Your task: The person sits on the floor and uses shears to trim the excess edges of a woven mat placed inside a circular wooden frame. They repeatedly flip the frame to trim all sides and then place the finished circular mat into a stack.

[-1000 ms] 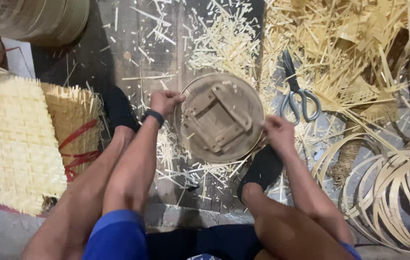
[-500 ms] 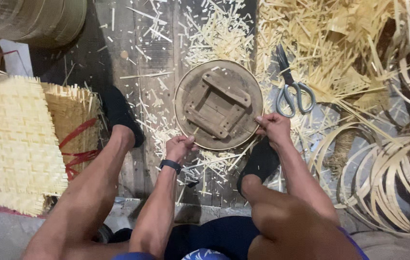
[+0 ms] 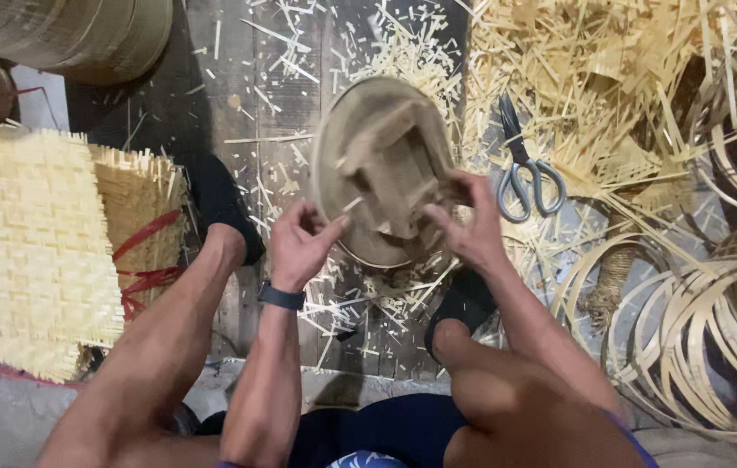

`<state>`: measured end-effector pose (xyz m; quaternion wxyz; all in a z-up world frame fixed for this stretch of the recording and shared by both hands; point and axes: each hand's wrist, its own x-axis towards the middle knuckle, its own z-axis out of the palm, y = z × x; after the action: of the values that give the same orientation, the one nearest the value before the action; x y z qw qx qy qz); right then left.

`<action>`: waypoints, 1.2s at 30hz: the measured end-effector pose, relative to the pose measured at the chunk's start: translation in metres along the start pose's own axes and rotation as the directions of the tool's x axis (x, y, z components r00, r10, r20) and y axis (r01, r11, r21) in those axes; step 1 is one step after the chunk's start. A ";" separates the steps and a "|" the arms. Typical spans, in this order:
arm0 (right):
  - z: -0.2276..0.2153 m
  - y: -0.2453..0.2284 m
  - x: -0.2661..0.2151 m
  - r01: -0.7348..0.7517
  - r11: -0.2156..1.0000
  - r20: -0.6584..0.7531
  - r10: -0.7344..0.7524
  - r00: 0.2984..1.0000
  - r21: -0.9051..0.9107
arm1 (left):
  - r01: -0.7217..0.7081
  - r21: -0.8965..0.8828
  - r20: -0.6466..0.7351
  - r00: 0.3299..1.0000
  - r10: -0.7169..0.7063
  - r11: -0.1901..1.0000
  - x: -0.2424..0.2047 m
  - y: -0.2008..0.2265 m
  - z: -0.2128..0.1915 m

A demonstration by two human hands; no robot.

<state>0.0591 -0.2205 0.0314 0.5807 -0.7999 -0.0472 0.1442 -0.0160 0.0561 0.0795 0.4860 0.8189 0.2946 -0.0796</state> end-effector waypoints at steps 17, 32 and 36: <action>-0.048 0.030 -0.080 -0.258 0.639 0.125 0.247 0.961 0.724 | -0.006 0.224 -0.170 0.984 0.045 0.975 0.050 -0.169 -0.001; -0.035 0.085 -0.057 -0.273 0.636 0.165 0.224 0.960 0.722 | -0.008 -0.002 0.272 0.962 0.009 1.000 0.172 0.070 0.064; 0.010 0.098 -0.005 -0.356 0.510 0.242 0.278 0.930 0.783 | -0.631 0.584 0.271 0.744 0.610 0.511 0.137 0.067 -0.043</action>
<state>0.0422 -0.2445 -0.0624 0.8437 -0.4294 0.1467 0.2869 0.1262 0.1243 0.0942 0.1751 0.9820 -0.0710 -0.0088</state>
